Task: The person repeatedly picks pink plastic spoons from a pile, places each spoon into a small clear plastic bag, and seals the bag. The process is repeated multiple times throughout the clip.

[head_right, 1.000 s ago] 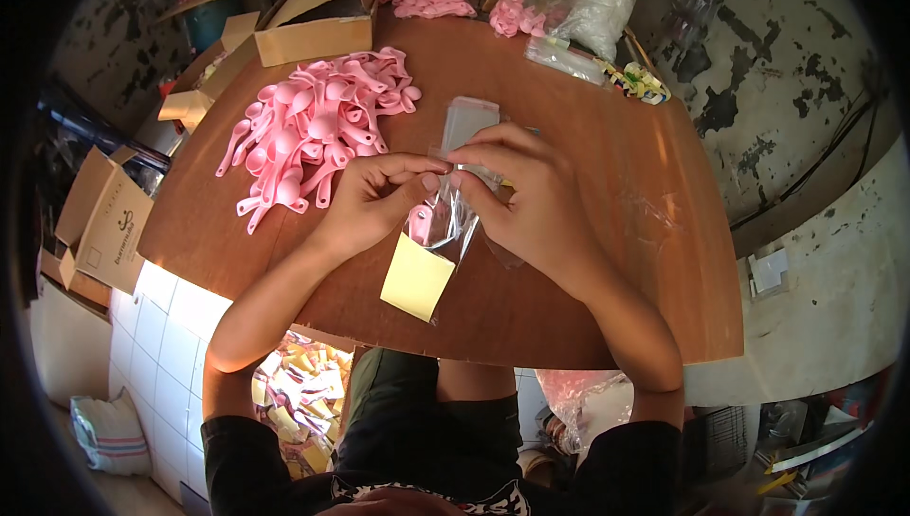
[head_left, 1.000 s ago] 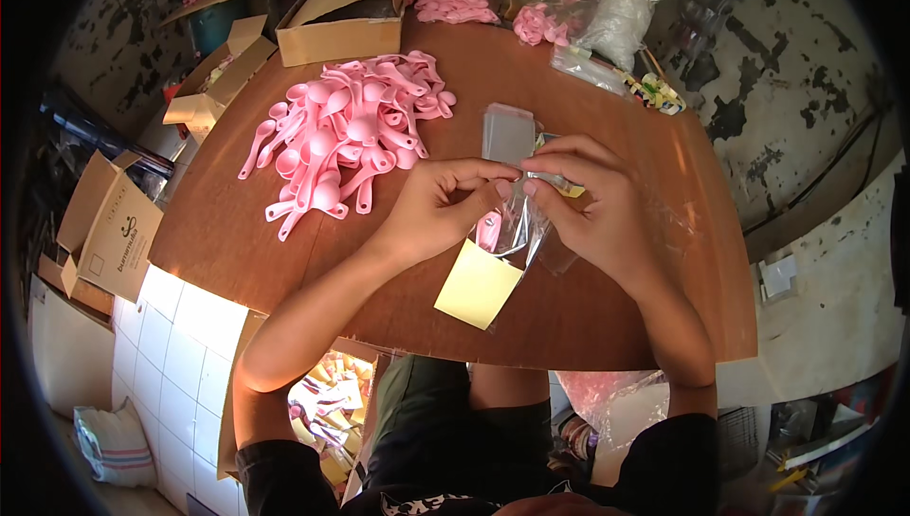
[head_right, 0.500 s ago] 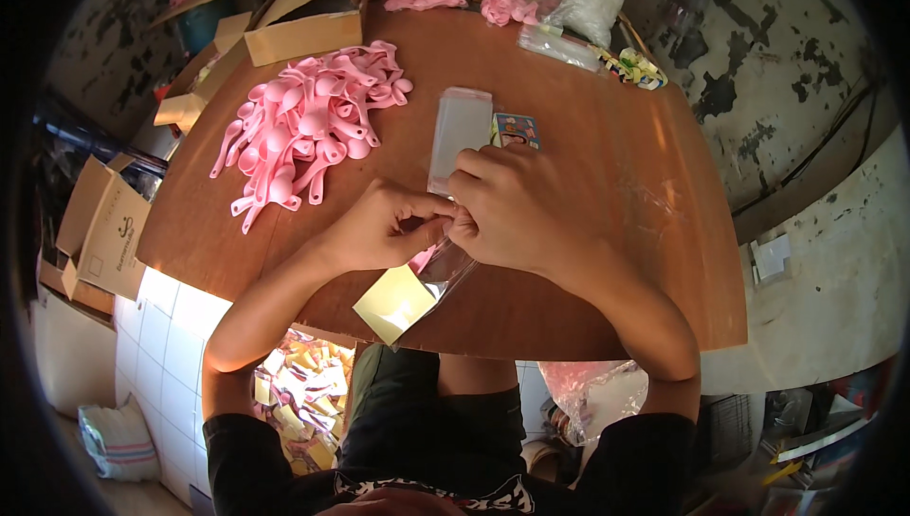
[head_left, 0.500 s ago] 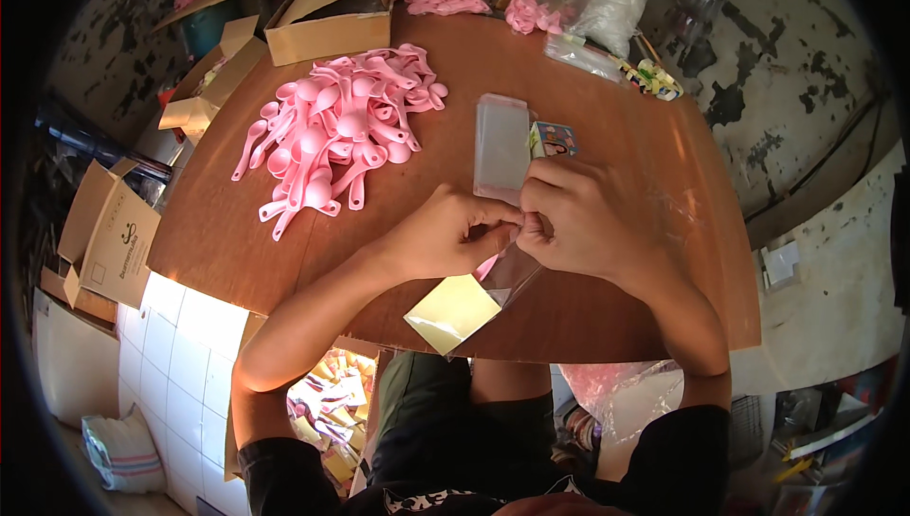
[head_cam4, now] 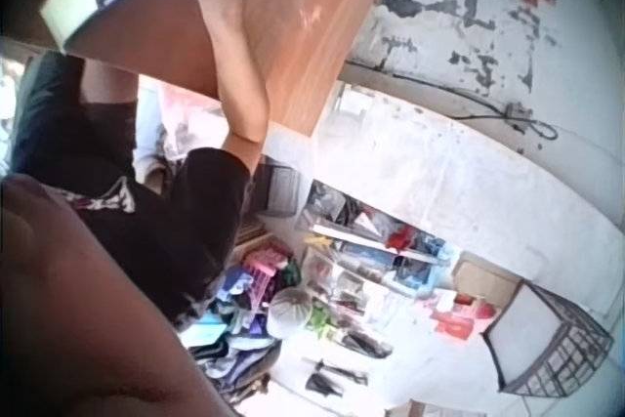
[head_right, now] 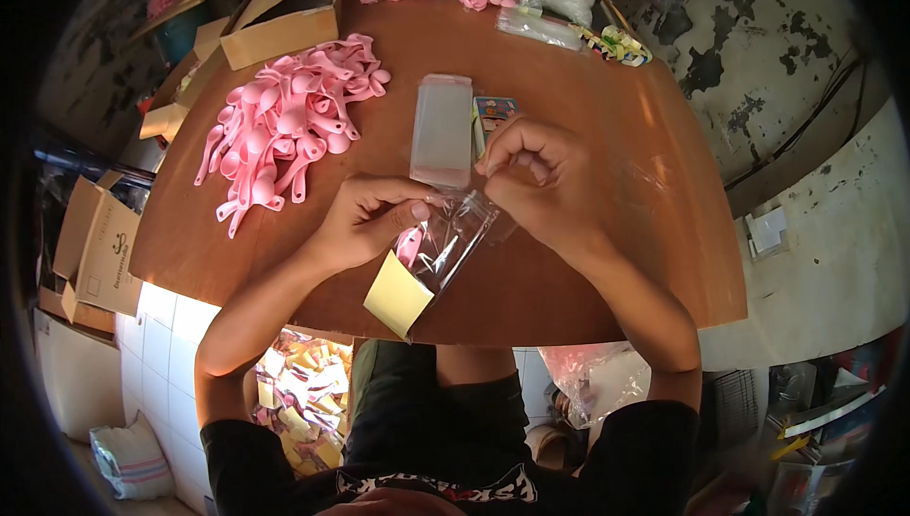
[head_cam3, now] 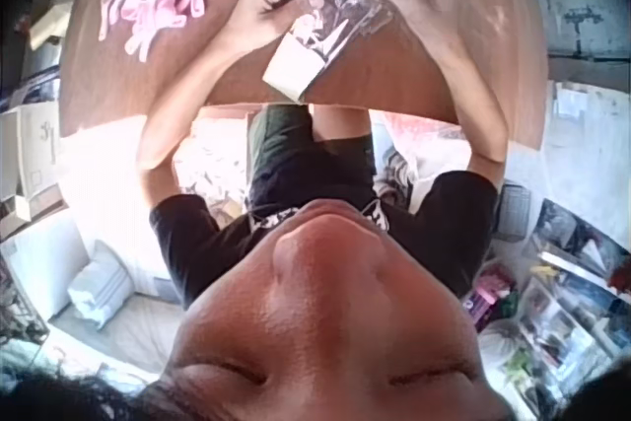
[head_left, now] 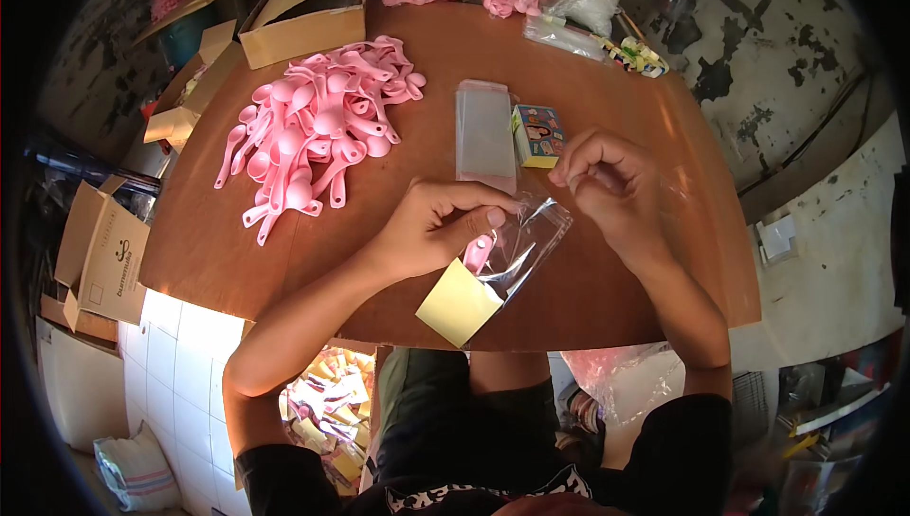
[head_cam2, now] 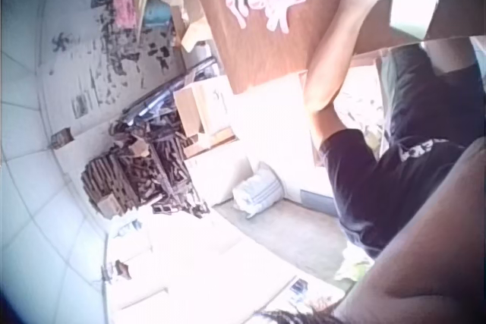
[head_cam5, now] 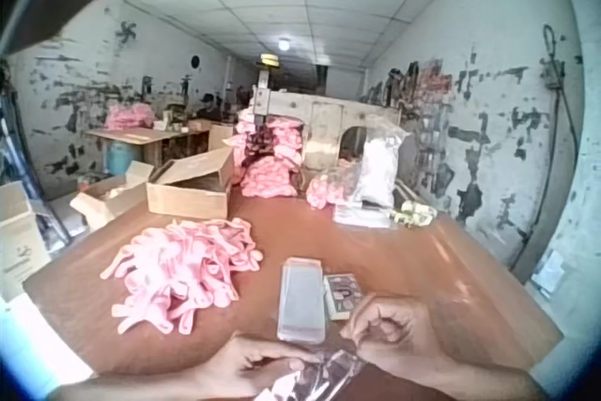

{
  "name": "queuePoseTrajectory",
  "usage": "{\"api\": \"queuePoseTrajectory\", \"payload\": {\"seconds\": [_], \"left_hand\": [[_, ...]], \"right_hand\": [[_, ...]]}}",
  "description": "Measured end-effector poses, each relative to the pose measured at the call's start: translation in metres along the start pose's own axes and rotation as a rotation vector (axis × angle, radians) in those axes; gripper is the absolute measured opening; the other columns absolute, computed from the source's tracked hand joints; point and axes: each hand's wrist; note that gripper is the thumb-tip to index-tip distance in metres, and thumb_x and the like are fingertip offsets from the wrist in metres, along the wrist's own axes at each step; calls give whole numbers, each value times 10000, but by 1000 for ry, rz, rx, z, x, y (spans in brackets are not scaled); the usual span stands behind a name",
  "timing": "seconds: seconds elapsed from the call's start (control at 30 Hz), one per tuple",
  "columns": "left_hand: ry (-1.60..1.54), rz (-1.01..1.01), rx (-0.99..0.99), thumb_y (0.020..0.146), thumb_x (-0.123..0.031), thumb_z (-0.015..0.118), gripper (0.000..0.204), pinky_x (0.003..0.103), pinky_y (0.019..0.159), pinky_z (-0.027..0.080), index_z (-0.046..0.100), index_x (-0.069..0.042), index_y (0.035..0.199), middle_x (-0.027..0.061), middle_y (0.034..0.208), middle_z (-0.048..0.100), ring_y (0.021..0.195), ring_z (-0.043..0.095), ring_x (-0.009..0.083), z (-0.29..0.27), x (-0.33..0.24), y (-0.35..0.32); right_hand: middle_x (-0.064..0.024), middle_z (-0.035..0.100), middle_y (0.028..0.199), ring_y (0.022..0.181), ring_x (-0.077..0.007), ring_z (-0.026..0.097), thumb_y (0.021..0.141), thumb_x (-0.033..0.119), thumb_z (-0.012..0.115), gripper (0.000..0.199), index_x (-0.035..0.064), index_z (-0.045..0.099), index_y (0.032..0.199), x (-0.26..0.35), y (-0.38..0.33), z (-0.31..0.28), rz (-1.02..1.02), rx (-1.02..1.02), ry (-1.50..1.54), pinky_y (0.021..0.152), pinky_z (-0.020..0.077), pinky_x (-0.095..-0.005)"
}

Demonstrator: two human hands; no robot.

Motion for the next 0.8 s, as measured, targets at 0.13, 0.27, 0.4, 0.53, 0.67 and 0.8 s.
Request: {"api": "queuePoseTrajectory", "payload": {"seconds": [0.13,0.27,0.4,0.53,0.67,0.8], "left_hand": [[-199,-138,-64,960,-76,615,222,214,681,515,671,47,1136,46,870,735,764,635,50,-1,-9,4],[-20,-87,-5,962,-58,613,235,197,639,474,659,39,1171,52,881,726,725,572,20,0,-7,4],[3,-89,4,951,-53,625,244,192,617,461,661,34,1177,38,842,727,713,552,5,4,-7,1],[92,-21,13,910,11,609,216,246,654,548,685,26,1112,92,845,740,715,674,76,6,-3,2],[131,-1,60,884,7,635,220,248,649,548,692,16,1096,117,847,738,690,682,98,2,-9,3],[317,-52,104,862,-17,661,238,267,623,538,697,-8,1098,145,846,726,676,688,124,2,-18,1]], "right_hand": [[-71,627,892,813,-118,601,780,-81,655,89,-18,645,842,6,2,-24,-22,21,-49,749,488,-254],[-74,644,920,799,-161,629,786,19,737,93,16,696,869,14,-7,-10,-228,151,-464,714,509,-290],[-69,644,912,845,-240,637,714,98,811,203,31,712,877,19,-10,13,-296,180,-778,737,521,-336],[-62,636,892,831,-241,635,724,86,798,180,28,705,867,10,-9,17,-334,174,-830,715,516,-348],[-64,615,858,753,-249,618,758,85,756,117,22,687,829,11,-8,17,-290,226,-821,683,509,-362],[-84,628,851,722,-263,631,776,35,722,92,1,695,857,12,-7,16,-281,281,-858,666,512,-362]]}}
Point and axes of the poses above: each hand's wrist, its own y-axis towards the middle knuckle, its own z-axis out of the palm, x = y × z
